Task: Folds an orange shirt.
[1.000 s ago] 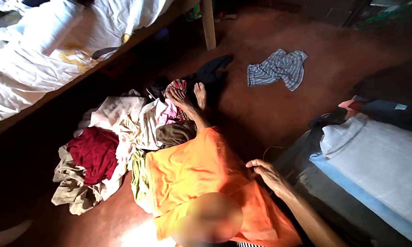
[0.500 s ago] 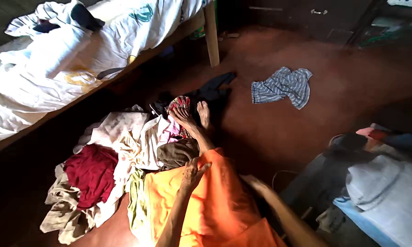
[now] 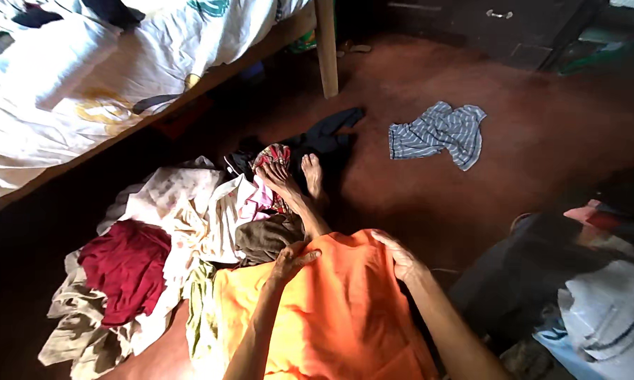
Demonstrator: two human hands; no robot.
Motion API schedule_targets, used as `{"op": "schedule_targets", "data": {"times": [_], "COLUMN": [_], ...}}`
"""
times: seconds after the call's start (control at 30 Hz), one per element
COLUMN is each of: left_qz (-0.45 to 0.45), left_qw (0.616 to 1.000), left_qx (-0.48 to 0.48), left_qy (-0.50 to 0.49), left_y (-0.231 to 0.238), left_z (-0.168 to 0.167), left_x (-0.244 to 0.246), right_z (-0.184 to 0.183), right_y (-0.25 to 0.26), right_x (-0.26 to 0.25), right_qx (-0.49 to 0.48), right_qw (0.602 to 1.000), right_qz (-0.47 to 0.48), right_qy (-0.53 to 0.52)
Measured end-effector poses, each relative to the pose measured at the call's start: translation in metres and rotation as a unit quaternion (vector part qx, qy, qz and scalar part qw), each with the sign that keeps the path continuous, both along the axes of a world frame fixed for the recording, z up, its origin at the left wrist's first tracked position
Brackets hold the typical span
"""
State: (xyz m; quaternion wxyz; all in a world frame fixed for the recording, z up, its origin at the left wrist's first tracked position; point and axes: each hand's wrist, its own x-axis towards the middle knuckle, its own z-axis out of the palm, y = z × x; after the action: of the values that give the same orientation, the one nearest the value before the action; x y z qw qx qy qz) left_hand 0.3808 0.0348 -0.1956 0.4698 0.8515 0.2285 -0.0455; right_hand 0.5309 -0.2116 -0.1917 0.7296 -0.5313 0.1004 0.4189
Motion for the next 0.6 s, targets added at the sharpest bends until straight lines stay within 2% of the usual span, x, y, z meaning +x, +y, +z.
{"op": "schedule_targets", "data": {"times": [0.1, 0.13, 0.17, 0.23, 0.27, 0.33, 0.43, 0.53, 0.6], "left_qz": [-0.027, -0.033, -0.038, -0.049, -0.058, -0.085, -0.092, -0.004, 0.066], "left_qw": [0.999, 0.999, 0.998, 0.997, 0.997, 0.995, 0.968, 0.946, 0.93], "left_qx": [-0.017, -0.026, -0.036, -0.058, -0.055, 0.022, 0.168, 0.252, 0.263], "left_qy": [-0.007, -0.014, -0.018, -0.015, -0.001, 0.047, 0.16, 0.204, 0.249], "left_y": [0.009, 0.012, 0.012, 0.012, 0.012, 0.015, 0.033, 0.055, 0.065], "left_z": [0.003, 0.004, 0.005, 0.005, 0.006, 0.011, 0.026, 0.026, 0.025], "left_x": [-0.009, -0.012, -0.015, -0.021, -0.025, -0.038, -0.069, -0.12, -0.156], "right_z": [0.019, 0.02, 0.018, 0.008, 0.006, 0.015, 0.037, 0.054, 0.064], "right_y": [0.0, -0.003, -0.006, -0.002, 0.002, 0.006, 0.003, -0.003, -0.004], "right_x": [0.002, 0.002, 0.001, 0.001, 0.001, 0.003, 0.009, 0.004, -0.004], "right_qx": [0.095, 0.113, 0.094, -0.005, -0.046, -0.071, -0.105, -0.121, -0.127], "right_qw": [0.988, 0.985, 0.991, 0.997, 0.993, 0.993, 0.98, 0.97, 0.964], "right_qz": [-0.121, -0.129, -0.094, 0.019, 0.035, -0.034, -0.146, -0.152, -0.144], "right_qy": [-0.001, -0.011, -0.026, -0.078, -0.099, -0.093, -0.09, -0.143, -0.182]}}
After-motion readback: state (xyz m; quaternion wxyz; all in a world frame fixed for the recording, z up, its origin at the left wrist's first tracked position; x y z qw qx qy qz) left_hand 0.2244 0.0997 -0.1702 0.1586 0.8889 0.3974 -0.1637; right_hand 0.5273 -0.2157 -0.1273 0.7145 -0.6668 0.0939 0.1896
